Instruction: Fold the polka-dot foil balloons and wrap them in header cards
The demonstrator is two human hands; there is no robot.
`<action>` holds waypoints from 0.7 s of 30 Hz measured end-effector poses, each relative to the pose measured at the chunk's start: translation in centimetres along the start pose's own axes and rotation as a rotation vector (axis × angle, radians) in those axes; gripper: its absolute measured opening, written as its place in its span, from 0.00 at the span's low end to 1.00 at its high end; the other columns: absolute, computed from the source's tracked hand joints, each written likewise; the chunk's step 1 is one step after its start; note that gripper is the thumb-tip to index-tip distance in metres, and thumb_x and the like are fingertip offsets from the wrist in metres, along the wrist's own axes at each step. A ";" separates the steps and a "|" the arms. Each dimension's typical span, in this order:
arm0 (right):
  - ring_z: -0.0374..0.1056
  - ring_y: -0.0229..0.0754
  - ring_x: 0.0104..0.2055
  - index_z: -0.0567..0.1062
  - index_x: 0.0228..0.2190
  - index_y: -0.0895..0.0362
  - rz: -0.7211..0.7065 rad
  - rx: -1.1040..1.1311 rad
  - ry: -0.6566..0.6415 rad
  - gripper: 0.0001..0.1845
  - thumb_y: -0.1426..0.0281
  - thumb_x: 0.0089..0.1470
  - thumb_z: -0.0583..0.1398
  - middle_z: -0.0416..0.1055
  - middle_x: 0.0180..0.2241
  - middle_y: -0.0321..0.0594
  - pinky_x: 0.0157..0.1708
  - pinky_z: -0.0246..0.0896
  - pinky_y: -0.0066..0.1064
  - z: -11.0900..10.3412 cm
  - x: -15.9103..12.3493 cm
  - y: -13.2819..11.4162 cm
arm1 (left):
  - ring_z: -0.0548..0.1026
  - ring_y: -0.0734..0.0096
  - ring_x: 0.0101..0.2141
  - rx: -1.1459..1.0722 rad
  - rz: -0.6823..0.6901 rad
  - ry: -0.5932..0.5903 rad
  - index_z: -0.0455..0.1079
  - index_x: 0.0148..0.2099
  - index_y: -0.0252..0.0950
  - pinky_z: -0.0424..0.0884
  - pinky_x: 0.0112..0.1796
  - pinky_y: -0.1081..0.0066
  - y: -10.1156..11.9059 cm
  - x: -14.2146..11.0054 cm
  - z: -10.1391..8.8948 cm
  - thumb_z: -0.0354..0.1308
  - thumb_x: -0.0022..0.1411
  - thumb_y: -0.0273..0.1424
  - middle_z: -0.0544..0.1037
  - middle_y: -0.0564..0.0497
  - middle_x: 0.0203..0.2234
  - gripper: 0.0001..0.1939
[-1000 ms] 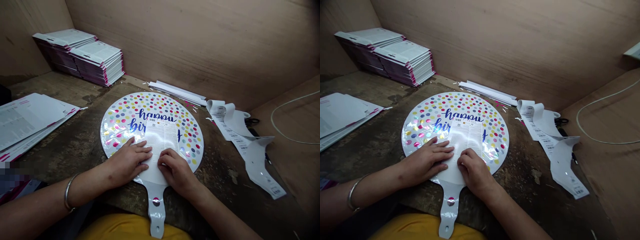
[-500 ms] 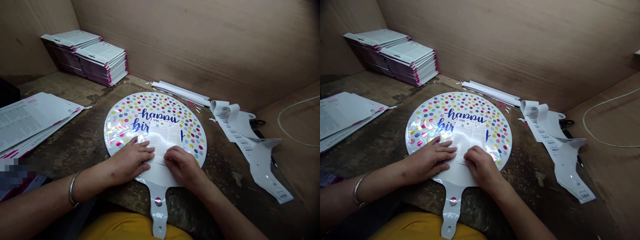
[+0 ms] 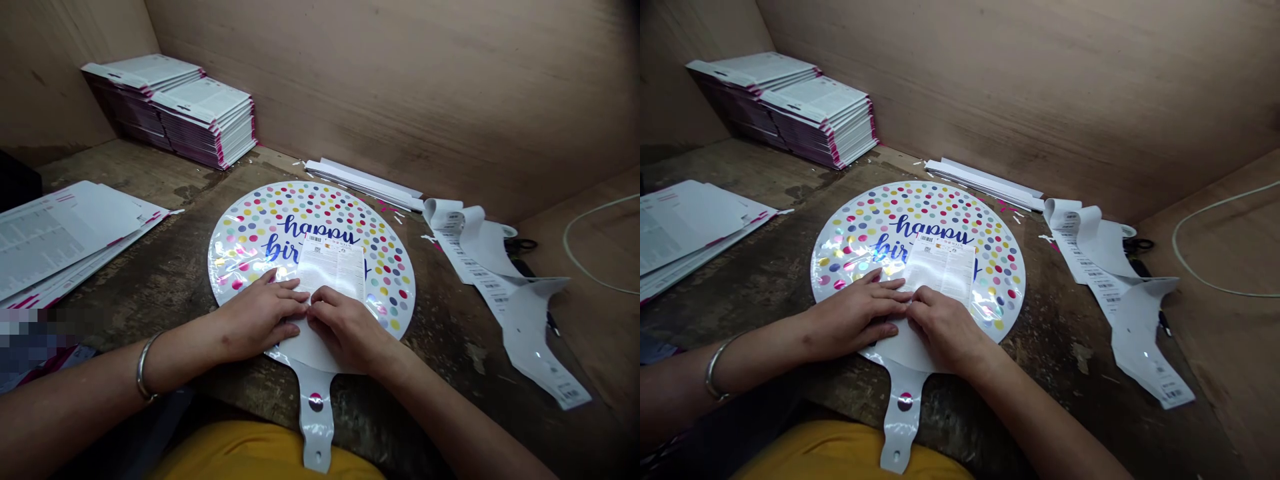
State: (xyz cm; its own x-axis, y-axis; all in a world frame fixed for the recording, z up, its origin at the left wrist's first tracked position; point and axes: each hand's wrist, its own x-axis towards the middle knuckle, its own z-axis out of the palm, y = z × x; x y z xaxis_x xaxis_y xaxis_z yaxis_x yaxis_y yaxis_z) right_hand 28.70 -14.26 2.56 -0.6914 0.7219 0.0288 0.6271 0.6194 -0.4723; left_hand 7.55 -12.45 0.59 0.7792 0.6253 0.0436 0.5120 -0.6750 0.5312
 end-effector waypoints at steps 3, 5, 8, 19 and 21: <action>0.65 0.37 0.36 0.70 0.32 0.58 0.022 -0.011 -0.006 0.08 0.74 0.59 0.51 0.66 0.37 0.42 0.36 0.62 0.29 0.0 0.1 -0.2 | 0.59 0.55 0.59 -0.002 0.003 0.000 0.66 0.54 0.45 0.42 0.58 0.46 -0.1 -0.1 0.1 0.56 0.61 0.33 0.68 0.51 0.56 0.19; 0.65 0.37 0.37 0.69 0.31 0.58 0.042 0.007 0.012 0.07 0.75 0.58 0.51 0.66 0.38 0.42 0.36 0.62 0.29 0.0 0.0 -0.1 | 0.59 0.55 0.59 -0.005 0.009 0.008 0.66 0.55 0.45 0.42 0.58 0.47 -0.2 -0.1 0.2 0.55 0.61 0.33 0.68 0.51 0.56 0.19; 0.65 0.37 0.39 0.69 0.34 0.57 0.051 0.054 0.044 0.06 0.76 0.57 0.53 0.66 0.41 0.42 0.39 0.63 0.30 0.1 -0.2 0.1 | 0.59 0.56 0.59 -0.010 0.008 0.018 0.66 0.55 0.45 0.43 0.58 0.48 -0.3 -0.2 0.3 0.55 0.61 0.33 0.68 0.51 0.56 0.19; 0.63 0.40 0.38 0.66 0.32 0.57 0.088 0.155 0.042 0.05 0.74 0.58 0.50 0.65 0.37 0.43 0.39 0.62 0.33 -0.3 -0.7 -0.1 | 0.59 0.56 0.59 -0.001 -0.019 -0.002 0.67 0.54 0.44 0.43 0.58 0.47 -0.2 -0.1 0.1 0.55 0.61 0.34 0.68 0.51 0.56 0.18; 0.62 0.38 0.35 0.65 0.31 0.56 0.152 0.354 0.057 0.05 0.71 0.59 0.50 0.64 0.33 0.39 0.36 0.62 0.30 -1.5 -1.9 0.5 | 0.59 0.56 0.59 -0.007 -0.009 -0.002 0.66 0.55 0.44 0.43 0.58 0.47 -0.3 -0.2 0.1 0.55 0.62 0.34 0.68 0.51 0.56 0.18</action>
State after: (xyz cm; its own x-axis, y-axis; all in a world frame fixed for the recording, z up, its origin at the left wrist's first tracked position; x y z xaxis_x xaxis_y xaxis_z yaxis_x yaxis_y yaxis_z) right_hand 30.82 -14.85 3.66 -0.5726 0.8195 -0.0212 0.5519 0.3662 -0.7492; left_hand 7.25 -12.39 0.34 0.7750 0.6308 0.0374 0.5164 -0.6664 0.5379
